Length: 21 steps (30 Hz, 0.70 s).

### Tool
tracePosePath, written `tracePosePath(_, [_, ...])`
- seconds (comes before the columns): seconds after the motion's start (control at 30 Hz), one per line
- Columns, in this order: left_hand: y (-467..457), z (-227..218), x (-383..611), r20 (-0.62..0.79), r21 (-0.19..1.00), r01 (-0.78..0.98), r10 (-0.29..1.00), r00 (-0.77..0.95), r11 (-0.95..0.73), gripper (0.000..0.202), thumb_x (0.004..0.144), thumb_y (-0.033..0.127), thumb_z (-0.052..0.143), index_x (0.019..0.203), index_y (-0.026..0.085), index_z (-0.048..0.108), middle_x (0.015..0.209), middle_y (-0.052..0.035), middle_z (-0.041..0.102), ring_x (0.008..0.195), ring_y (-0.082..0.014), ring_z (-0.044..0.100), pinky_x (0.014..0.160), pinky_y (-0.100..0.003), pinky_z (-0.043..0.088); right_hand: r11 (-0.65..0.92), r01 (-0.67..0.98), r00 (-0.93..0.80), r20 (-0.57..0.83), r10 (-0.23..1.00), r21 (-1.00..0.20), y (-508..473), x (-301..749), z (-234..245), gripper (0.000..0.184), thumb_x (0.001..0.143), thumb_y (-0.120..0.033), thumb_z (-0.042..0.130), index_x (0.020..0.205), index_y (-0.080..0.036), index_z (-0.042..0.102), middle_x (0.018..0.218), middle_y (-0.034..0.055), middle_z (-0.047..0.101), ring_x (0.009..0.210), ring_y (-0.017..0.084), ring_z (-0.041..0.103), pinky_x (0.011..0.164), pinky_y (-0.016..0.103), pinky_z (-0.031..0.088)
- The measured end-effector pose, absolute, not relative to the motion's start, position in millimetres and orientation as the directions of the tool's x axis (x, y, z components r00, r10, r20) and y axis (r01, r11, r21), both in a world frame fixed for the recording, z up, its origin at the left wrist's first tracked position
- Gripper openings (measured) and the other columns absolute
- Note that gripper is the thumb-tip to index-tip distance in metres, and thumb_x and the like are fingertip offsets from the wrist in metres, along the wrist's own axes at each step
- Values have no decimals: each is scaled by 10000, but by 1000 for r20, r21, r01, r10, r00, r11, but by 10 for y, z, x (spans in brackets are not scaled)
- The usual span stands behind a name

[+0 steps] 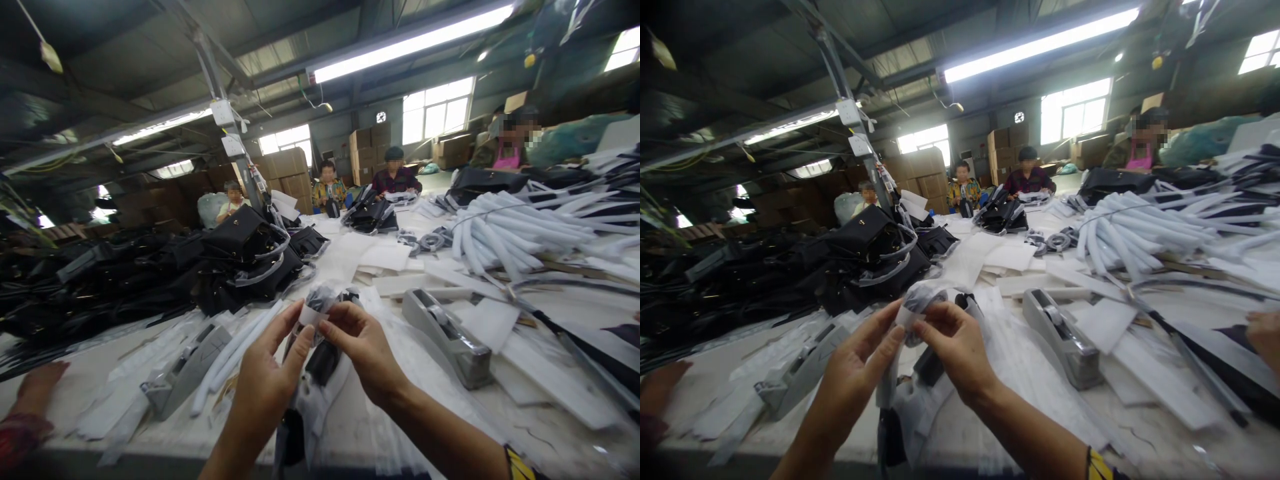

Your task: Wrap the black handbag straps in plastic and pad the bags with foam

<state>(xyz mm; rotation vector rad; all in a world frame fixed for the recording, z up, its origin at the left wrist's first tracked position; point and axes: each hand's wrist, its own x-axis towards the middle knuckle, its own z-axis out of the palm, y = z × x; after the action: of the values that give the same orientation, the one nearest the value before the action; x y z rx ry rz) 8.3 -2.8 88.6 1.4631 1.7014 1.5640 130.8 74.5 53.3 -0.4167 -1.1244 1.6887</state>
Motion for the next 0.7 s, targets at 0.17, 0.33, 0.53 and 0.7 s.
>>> tracePosePath(0.17, [77, 864, 21, 164, 983, 137, 911, -378, -120, 544, 729, 483, 790, 1169, 182, 681, 1167, -90, 722, 1119, -283, 657, 937, -327, 523, -12, -532, -443, 266, 856, -846, 755, 1339, 510, 308, 727, -380, 830, 935, -195, 699, 911, 41, 733, 874, 207, 694, 861, 360, 527])
tracePosePath(0.33, [132, 676, -49, 85, 996, 78, 866, -492, -53, 670, 675, 493, 829, 1260, 241, 622, 1196, -52, 709, 1090, -269, 666, 754, -253, 573, 380, -67, -346, 378, 859, -923, 1089, 1963, 253, 227, 890, -394, 654, 1030, -231, 729, 1058, 55, 740, 1008, 218, 676, 978, 394, 481])
tracePosePath(0.53, [187, 605, -76, 107, 994, 72, 830, -548, -80, 618, 681, 476, 834, 1239, 302, 637, 1226, 4, 694, 1087, -222, 659, 750, -200, 564, 175, 600, 132, 313, 941, -780, 1624, 3283, -404, 224, 789, -413, 714, 831, -200, 770, 1424, 120, 557, 1429, 323, 345, 1211, 471, 178])
tracePosePath(0.7, [238, 570, -74, 84, 995, 87, 799, -596, -40, 630, 593, 520, 877, 1159, 322, 683, 1152, 13, 727, 975, -239, 687, 775, -291, 566, 47, 568, 151, 160, 976, -822, 1768, 3562, -645, 338, 732, -523, 737, 621, -205, 762, 1381, 122, 605, 1402, 380, 386, 1186, 500, 210])
